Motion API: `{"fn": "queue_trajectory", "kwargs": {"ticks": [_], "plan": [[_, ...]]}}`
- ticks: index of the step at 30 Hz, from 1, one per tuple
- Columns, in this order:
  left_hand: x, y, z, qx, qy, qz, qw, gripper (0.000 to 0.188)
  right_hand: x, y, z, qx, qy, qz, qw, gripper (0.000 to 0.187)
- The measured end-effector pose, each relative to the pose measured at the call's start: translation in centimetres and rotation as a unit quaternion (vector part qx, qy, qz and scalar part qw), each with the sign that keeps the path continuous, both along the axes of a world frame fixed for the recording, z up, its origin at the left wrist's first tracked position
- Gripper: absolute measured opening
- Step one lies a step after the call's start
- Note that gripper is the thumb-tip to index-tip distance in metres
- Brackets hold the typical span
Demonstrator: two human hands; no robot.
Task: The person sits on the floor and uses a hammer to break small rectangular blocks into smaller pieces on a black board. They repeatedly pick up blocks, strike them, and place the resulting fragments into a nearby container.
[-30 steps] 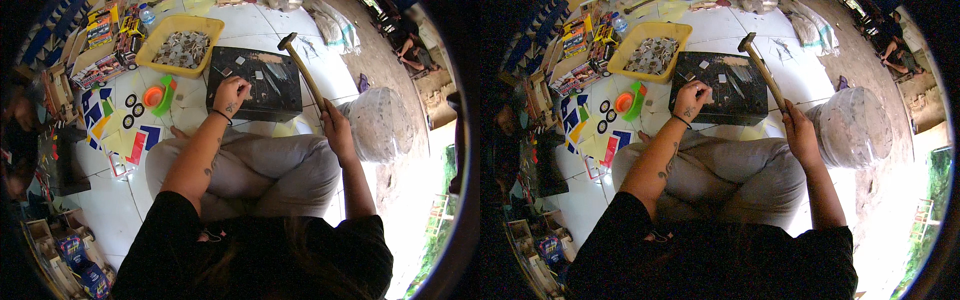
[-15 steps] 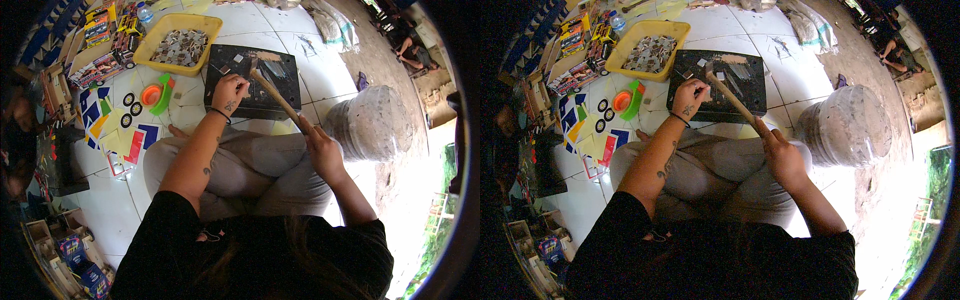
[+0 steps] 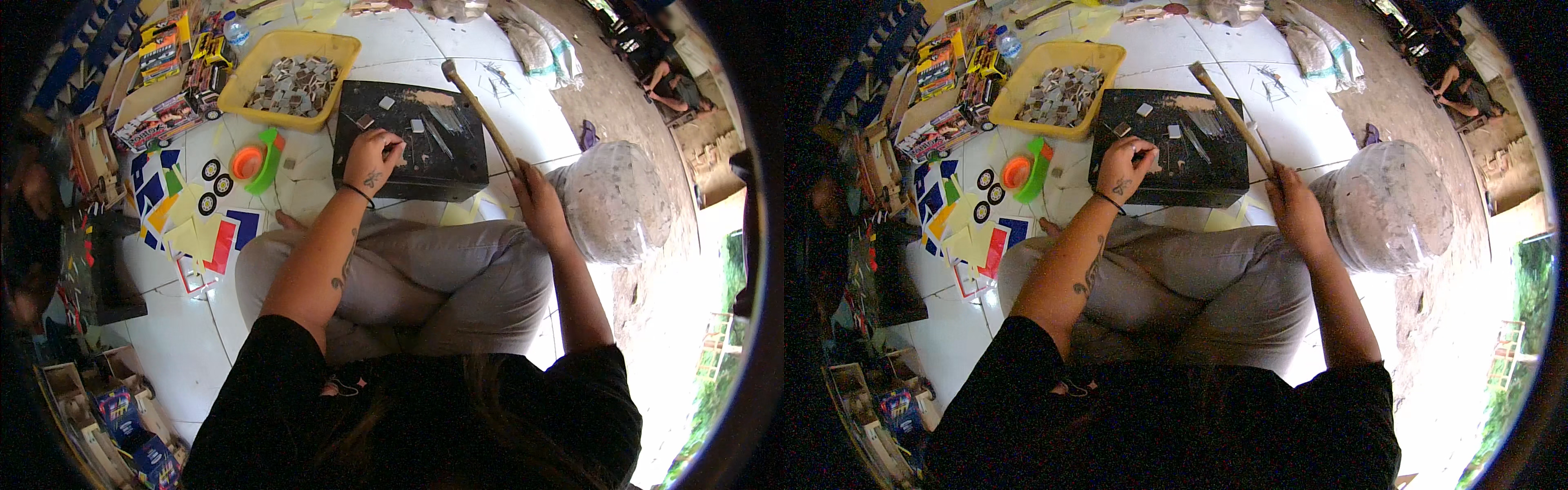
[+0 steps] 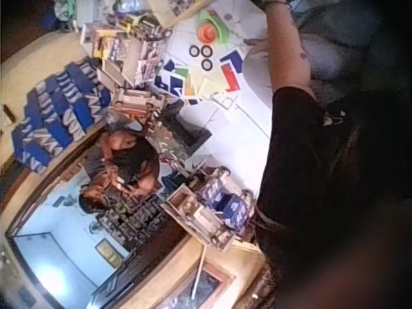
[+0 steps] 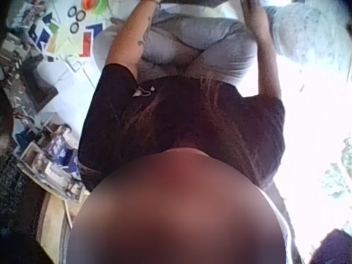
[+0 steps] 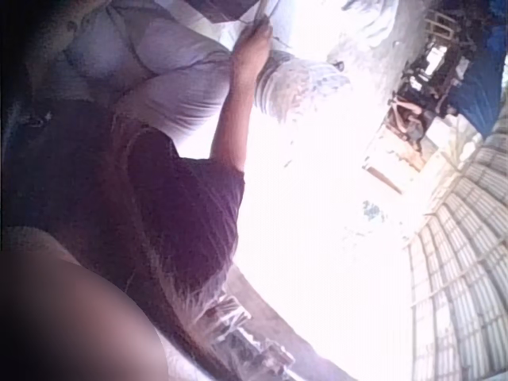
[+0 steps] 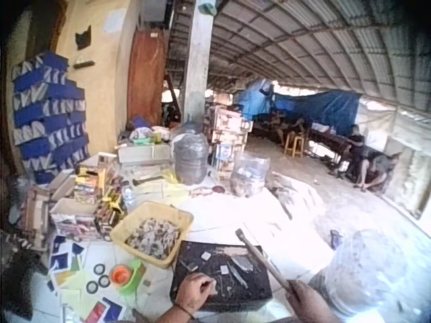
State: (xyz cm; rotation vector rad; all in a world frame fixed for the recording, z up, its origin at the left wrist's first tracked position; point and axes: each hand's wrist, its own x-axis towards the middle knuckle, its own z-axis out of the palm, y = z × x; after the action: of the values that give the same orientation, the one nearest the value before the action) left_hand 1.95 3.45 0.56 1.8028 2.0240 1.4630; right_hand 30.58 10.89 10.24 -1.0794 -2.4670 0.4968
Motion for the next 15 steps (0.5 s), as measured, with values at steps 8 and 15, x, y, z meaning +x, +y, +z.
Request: {"fn": "queue_trajectory", "kwargs": {"ticks": [8, 15], "plan": [[-3.3, -0.2, 1.2, -0.029, -0.09, 0.013, 0.995, 0.012, -1.2, 6.0, -4.8, -0.067, -0.103, -0.058, 0.991, 0.039], [-12.4, 4.5, 5.2, -0.083, 0.175, 0.243, 0.95, 0.038, -7.8, 3.0, -2.3, 0.191, -0.121, 0.183, 0.957, 0.032]]}}
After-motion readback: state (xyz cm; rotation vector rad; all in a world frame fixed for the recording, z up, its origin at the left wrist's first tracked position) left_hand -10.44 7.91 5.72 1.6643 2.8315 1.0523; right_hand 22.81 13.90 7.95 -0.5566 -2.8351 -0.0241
